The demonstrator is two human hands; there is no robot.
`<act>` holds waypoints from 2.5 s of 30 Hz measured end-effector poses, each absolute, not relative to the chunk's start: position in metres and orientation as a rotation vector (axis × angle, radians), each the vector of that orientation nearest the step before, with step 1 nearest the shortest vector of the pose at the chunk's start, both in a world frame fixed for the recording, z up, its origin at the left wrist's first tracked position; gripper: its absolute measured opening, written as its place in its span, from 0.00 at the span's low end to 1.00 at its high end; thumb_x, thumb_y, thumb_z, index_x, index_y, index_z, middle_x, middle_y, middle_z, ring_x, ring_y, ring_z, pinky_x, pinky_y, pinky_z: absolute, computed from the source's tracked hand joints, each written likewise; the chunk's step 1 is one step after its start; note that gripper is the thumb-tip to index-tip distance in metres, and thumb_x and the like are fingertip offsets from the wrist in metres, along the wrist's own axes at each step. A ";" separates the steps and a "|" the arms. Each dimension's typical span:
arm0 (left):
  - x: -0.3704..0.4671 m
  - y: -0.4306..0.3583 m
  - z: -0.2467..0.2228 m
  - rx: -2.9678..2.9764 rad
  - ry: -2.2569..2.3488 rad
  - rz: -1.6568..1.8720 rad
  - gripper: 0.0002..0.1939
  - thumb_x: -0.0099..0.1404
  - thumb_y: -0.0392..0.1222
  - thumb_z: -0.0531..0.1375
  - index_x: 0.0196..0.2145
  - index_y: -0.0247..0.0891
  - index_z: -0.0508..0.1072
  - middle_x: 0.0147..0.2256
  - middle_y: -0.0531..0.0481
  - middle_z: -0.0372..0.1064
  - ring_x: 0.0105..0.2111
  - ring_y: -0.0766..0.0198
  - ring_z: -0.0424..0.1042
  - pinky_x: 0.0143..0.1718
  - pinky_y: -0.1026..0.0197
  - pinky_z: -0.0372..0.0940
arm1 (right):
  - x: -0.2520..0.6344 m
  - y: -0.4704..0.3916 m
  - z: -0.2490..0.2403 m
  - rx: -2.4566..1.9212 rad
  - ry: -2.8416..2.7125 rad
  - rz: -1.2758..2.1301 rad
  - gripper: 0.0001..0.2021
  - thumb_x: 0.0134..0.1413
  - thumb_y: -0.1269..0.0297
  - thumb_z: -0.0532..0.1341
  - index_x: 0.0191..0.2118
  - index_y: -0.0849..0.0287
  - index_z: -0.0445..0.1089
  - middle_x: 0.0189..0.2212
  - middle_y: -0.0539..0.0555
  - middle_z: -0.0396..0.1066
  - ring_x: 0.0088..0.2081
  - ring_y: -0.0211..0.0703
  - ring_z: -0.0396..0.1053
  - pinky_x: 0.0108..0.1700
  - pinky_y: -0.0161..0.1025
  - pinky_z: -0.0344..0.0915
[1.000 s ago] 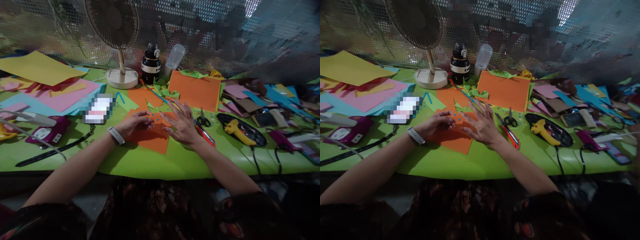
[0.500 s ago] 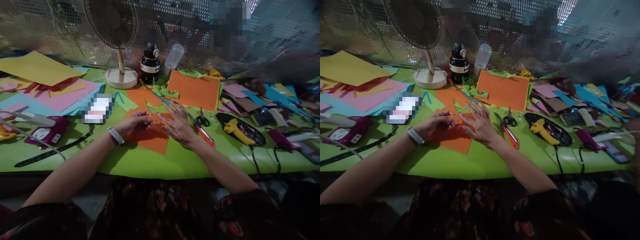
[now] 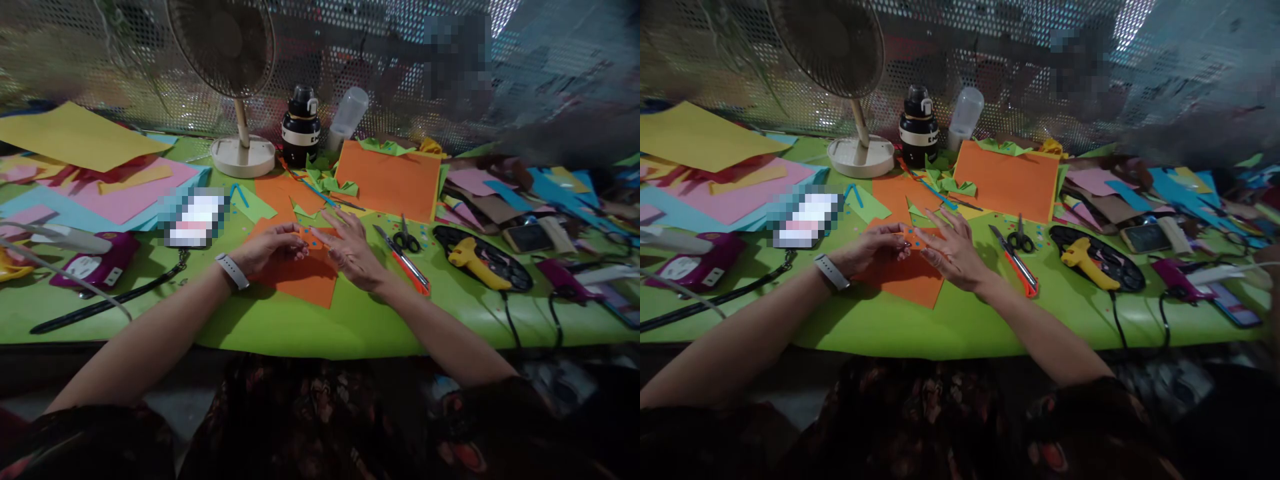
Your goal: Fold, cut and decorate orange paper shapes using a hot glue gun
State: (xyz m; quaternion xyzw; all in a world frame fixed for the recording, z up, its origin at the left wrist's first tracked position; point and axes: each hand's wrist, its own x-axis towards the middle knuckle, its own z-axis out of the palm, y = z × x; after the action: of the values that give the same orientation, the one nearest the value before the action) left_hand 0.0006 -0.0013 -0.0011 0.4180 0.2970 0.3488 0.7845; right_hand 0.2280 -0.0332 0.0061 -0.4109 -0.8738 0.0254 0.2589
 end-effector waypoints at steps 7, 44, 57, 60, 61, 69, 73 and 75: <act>0.001 -0.003 0.001 0.917 0.643 0.737 0.12 0.56 0.33 0.66 0.38 0.34 0.69 0.28 0.49 0.76 0.25 0.70 0.73 0.31 0.69 0.67 | 0.229 -0.033 0.006 -1.114 -2.376 0.093 0.34 0.66 0.41 0.32 0.63 0.42 0.64 0.70 0.46 0.50 0.71 0.49 0.41 0.68 0.59 0.49; 0.002 -0.005 0.004 0.936 0.653 0.759 0.12 0.55 0.33 0.66 0.37 0.36 0.69 0.28 0.50 0.76 0.25 0.69 0.74 0.32 0.67 0.68 | 0.233 -0.037 0.014 -0.986 -2.293 -0.023 0.27 0.65 0.40 0.45 0.53 0.44 0.75 0.66 0.50 0.60 0.68 0.53 0.50 0.69 0.65 0.37; 0.003 -0.007 0.005 1.021 0.631 0.722 0.14 0.56 0.36 0.67 0.39 0.36 0.67 0.28 0.51 0.76 0.26 0.67 0.75 0.34 0.63 0.68 | 0.230 -0.033 0.013 -0.907 -2.089 -0.015 0.13 0.62 0.55 0.61 0.49 0.48 0.77 0.56 0.53 0.71 0.61 0.51 0.64 0.66 0.61 0.49; 0.005 -0.009 0.005 1.092 0.612 0.688 0.14 0.57 0.37 0.67 0.39 0.36 0.67 0.28 0.52 0.75 0.27 0.66 0.75 0.35 0.62 0.68 | 0.226 -0.033 0.015 -0.968 -2.020 0.065 0.08 0.60 0.61 0.64 0.44 0.49 0.78 0.50 0.53 0.76 0.58 0.49 0.67 0.66 0.60 0.51; 0.005 -0.010 0.005 1.116 0.613 0.679 0.14 0.57 0.36 0.67 0.39 0.36 0.67 0.27 0.52 0.75 0.27 0.65 0.75 0.34 0.62 0.68 | 0.225 -0.033 0.016 -0.992 -2.012 0.108 0.07 0.59 0.63 0.64 0.43 0.49 0.78 0.50 0.53 0.76 0.57 0.49 0.68 0.66 0.60 0.51; 0.007 -0.010 0.005 1.258 0.630 0.621 0.15 0.54 0.34 0.67 0.39 0.36 0.69 0.27 0.54 0.73 0.27 0.67 0.73 0.34 0.62 0.67 | 0.229 -0.035 0.022 -1.119 -1.975 0.790 0.09 0.56 0.61 0.65 0.43 0.54 0.78 0.42 0.53 0.79 0.46 0.46 0.75 0.59 0.54 0.63; 0.007 -0.009 0.005 1.239 0.655 0.629 0.15 0.54 0.34 0.67 0.39 0.36 0.69 0.26 0.56 0.71 0.26 0.68 0.72 0.33 0.63 0.66 | 0.230 -0.033 0.018 -1.104 -1.878 1.001 0.12 0.55 0.62 0.65 0.45 0.55 0.77 0.44 0.54 0.78 0.47 0.45 0.75 0.54 0.47 0.69; 0.006 -0.009 0.004 1.224 0.658 0.623 0.15 0.54 0.33 0.66 0.39 0.36 0.69 0.25 0.56 0.72 0.26 0.68 0.72 0.33 0.63 0.66 | 0.229 -0.033 0.018 -1.106 -1.856 1.055 0.13 0.54 0.63 0.65 0.46 0.56 0.77 0.44 0.54 0.78 0.46 0.44 0.75 0.52 0.46 0.70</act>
State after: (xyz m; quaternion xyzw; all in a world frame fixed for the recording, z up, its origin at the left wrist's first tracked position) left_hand 0.0065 -0.0089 0.0043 0.5546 0.2983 0.2821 0.7238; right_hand 0.2286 -0.0330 0.0179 -0.4293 -0.7201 0.4091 0.3602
